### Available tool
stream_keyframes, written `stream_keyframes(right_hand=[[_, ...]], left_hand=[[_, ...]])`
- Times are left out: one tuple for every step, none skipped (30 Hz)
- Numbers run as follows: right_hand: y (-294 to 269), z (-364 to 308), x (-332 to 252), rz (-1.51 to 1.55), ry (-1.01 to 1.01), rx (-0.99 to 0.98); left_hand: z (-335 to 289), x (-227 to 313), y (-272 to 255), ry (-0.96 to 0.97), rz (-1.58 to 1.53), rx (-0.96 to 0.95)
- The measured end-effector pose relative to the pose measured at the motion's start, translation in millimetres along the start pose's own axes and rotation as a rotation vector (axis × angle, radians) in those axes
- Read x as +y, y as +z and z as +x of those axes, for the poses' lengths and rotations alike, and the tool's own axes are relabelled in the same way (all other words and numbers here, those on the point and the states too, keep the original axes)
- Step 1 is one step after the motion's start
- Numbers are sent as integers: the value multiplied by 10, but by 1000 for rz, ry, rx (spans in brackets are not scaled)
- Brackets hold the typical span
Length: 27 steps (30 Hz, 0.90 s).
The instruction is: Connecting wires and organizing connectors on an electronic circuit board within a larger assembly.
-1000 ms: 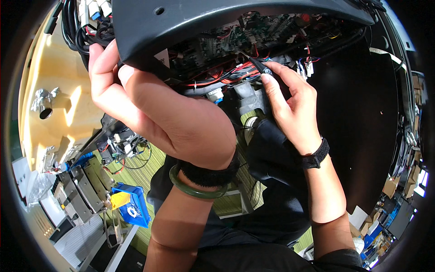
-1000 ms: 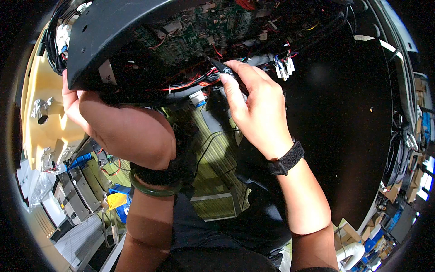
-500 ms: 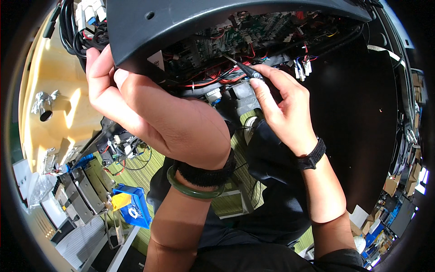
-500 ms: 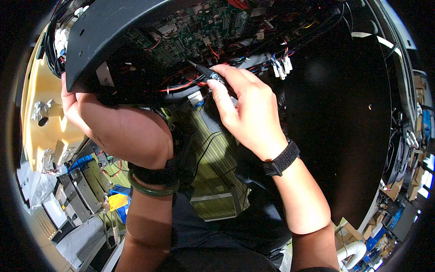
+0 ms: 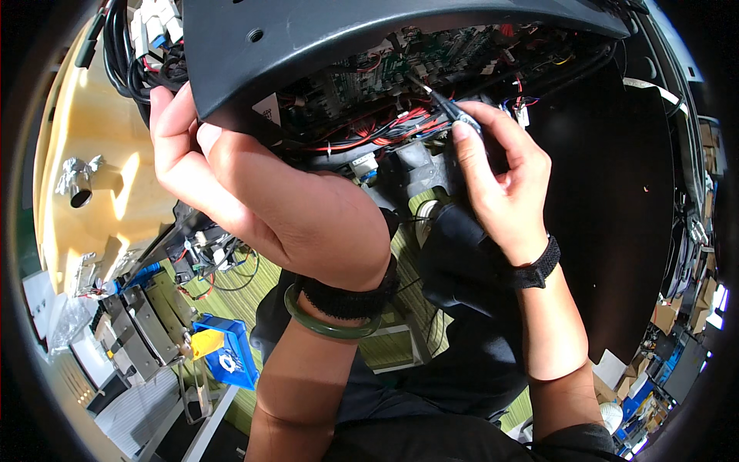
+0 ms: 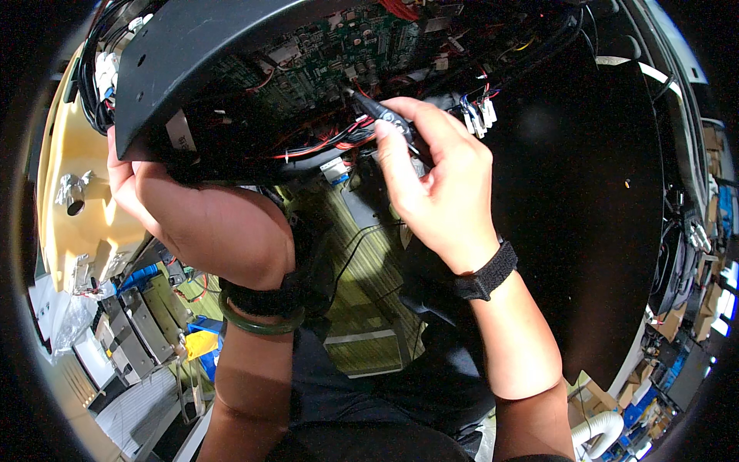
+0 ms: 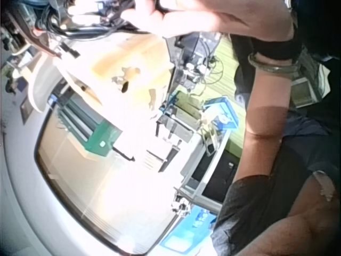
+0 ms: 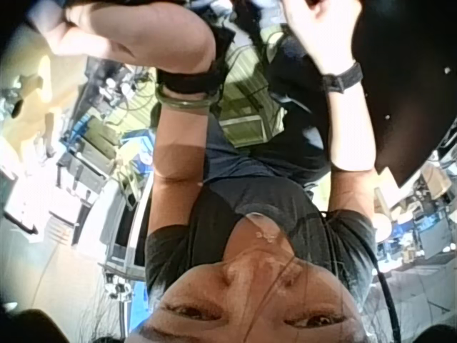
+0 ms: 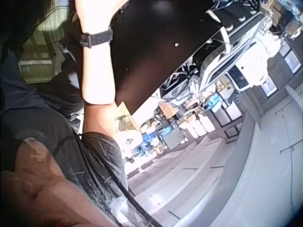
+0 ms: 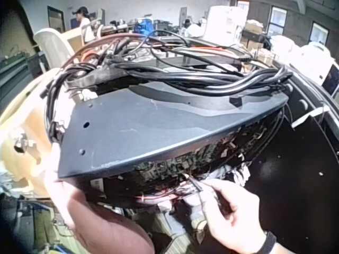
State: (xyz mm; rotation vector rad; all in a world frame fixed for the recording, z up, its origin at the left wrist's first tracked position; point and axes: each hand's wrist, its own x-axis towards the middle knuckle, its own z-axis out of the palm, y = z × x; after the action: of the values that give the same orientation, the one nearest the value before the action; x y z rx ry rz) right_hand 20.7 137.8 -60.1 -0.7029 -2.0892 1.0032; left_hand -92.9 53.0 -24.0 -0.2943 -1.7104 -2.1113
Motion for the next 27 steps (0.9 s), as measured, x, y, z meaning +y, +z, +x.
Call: stream_keyframes(right_hand=[[-29,1,-26,-21,62,-8],[-36,9,-13,-63,20,2],[-42,28,7,-106,-22,12],[-46,42,24,-150,-64,22],[-41,40,48,-160,-92,25],[-34,34,71,-153,-83,16],[-29,28,92,-146,-74,9],[-22,24,101,-138,-64,0],[-21,24,93,-137,-52,0],[-22,24,76,-137,-40,-1],[-21,20,61,-134,-28,0],[-29,16,32,-138,12,-15],[-41,12,-6,-142,52,-30],[-45,14,-32,-148,91,-44],[-34,10,-30,-109,79,-24],[-19,2,-20,-69,67,-5],[-20,0,-11,-32,55,15],[-27,15,2,-66,-25,26],[-36,41,22,-98,-104,37],[-38,55,32,-129,-184,48],[-34,55,26,-128,-164,40],[-28,52,17,-127,-144,32],[-20,48,12,-125,-124,24],[-9,47,21,-121,-127,24],[5,49,38,-117,-131,25],[8,51,50,-114,-134,26],[6,51,49,-129,-139,26]], left_hand=[[-1,4,0,0,5,0],[-1,3,-1,0,9,1],[-2,7,5,0,14,5],[-3,4,3,-3,21,4],[-1,8,8,-7,26,7],[-8,8,5,-6,29,7],[-10,37,3,-6,45,10],[-9,32,1,-1,45,12],[-7,27,1,4,44,14],[-2,22,-3,1,37,15],[1,14,-8,1,35,13],[6,5,-14,1,33,12],[11,-4,-19,2,33,11],[17,-2,-21,1,34,12],[22,-1,-25,0,36,12],[12,-17,-13,2,23,11],[7,-11,-9,0,18,9],[0,-10,0,-2,11,8],[1,-6,5,1,6,8],[1,-8,3,1,0,6],[0,-12,4,-2,-5,2],[3,-7,2,-1,-7,3],[4,-8,1,1,-8,4],[6,-5,-7,1,-8,4],[10,-6,-7,-1,-11,6],[6,-5,-7,-3,-14,2],[0,-8,-10,-1,-12,4]])
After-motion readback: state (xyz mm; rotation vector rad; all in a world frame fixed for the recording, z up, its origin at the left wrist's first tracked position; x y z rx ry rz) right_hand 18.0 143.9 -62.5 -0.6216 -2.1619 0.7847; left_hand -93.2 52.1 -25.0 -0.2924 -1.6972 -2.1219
